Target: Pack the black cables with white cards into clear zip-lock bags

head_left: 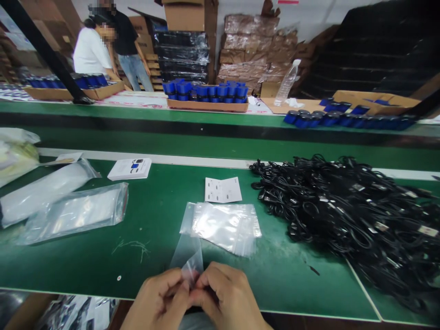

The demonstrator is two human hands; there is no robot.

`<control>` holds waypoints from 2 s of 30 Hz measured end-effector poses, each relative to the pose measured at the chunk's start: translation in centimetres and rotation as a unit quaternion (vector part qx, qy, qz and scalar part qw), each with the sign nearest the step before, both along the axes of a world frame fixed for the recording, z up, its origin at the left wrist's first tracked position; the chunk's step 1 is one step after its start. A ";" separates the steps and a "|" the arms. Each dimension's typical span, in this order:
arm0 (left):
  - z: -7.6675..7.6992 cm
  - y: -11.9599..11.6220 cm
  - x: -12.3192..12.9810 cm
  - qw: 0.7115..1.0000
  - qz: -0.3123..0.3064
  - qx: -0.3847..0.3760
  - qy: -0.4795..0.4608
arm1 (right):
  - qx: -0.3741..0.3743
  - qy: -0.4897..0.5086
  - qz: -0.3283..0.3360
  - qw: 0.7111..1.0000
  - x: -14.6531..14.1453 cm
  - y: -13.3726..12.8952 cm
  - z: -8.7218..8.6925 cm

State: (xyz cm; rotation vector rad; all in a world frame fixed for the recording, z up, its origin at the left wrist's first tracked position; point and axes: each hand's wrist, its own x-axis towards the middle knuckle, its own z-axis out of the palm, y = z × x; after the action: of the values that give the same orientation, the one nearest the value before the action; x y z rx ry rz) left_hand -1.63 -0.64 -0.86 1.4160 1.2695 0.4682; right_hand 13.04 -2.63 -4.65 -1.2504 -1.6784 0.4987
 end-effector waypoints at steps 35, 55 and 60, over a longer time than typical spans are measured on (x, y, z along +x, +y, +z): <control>-2.3 -1.1 0.6 0.904 -0.026 0.396 0.159 | 0.013 -0.205 -0.145 0.968 1.1 0.0 1.4; -2.7 1.2 -0.7 0.935 0.034 0.324 0.139 | -0.166 -0.283 -0.057 0.943 3.8 7.0 7.5; -3.4 1.5 -1.0 0.934 0.011 0.335 0.126 | -0.262 -0.351 -0.075 0.896 4.7 13.8 7.1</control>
State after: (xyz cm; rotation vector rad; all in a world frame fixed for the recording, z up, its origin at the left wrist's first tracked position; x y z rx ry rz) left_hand -2.60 0.86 -4.26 2.0878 1.3954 0.8066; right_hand 17.70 11.14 2.49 -2.1291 -2.0816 0.4440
